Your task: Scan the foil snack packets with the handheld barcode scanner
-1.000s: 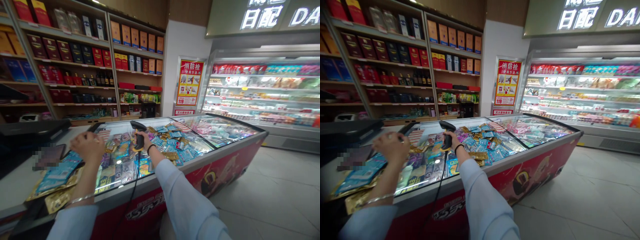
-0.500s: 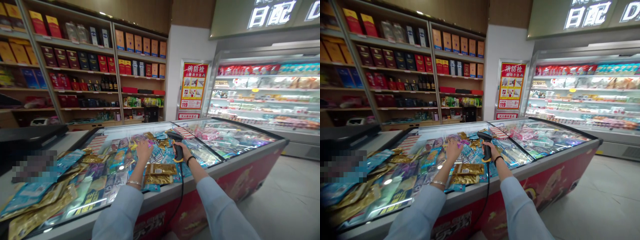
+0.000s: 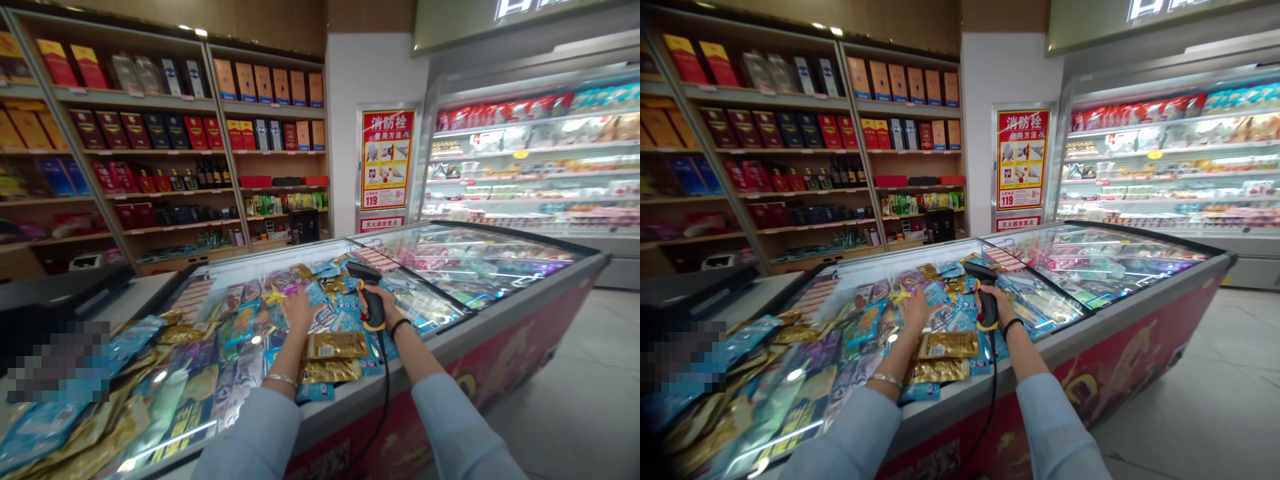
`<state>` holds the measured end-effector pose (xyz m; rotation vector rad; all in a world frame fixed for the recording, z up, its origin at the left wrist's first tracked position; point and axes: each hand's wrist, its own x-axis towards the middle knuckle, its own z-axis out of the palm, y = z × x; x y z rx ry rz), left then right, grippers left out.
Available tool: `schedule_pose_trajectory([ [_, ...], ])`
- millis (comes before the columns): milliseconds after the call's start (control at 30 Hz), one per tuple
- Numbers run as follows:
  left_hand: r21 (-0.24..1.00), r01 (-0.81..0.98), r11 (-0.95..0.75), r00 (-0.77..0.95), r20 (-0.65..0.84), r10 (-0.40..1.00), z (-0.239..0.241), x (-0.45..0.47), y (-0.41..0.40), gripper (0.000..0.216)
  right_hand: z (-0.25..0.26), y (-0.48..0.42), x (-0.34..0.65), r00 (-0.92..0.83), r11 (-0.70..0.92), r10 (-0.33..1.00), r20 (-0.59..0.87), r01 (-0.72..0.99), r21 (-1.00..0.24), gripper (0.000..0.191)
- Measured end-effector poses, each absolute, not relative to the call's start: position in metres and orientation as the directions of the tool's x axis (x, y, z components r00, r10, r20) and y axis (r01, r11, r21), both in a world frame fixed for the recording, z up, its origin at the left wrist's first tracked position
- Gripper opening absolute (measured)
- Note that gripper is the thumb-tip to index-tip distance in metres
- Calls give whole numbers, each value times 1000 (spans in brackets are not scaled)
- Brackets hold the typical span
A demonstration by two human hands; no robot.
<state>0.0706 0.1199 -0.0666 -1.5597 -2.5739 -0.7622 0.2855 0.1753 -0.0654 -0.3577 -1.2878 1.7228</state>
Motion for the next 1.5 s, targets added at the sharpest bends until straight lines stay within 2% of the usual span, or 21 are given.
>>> schedule_pose_trajectory([
  [100, 523, 830, 196, -400, 312, 862, -66, 67, 121, 75, -61, 170, 285, -527, -14, 801, 283, -490, -872, 27],
  [200, 654, 754, -60, -316, 442, 840, -66, 63, 124, 79, -55, 163, 287, -528, 28, 788, 317, -484, -875, 31],
  [267, 679, 709, -193, -303, 540, 785, -64, 61, 125, 81, -51, 157, 289, -535, 53, 774, 339, -479, -876, 33],
  [367, 685, 670, -287, -321, 615, 720, -59, 59, 125, 85, -48, 150, 294, -534, 66, 775, 338, -463, -884, 32],
  [567, 708, 660, -251, -394, 611, 687, -53, 58, 122, 85, -50, 147, 298, -525, 64, 792, 312, -436, -898, 28],
  [800, 685, 686, -246, -386, 629, 675, -52, 58, 121, 82, -50, 146, 300, -556, 97, 774, 303, -368, -925, 27],
  [1200, 718, 654, -237, -432, 611, 663, -39, 61, 107, 83, -37, 132, 300, -535, 95, 790, 300, -376, -922, 29],
  [1333, 718, 636, -282, -509, 665, 546, 0, 34, 75, 85, -3, 112, 293, -549, 93, 784, 291, -360, -929, 30],
  [1500, 634, 728, -261, -550, 768, 328, 61, -40, 14, 89, 44, 79, 245, -603, 134, 703, 377, -407, -903, 32],
])
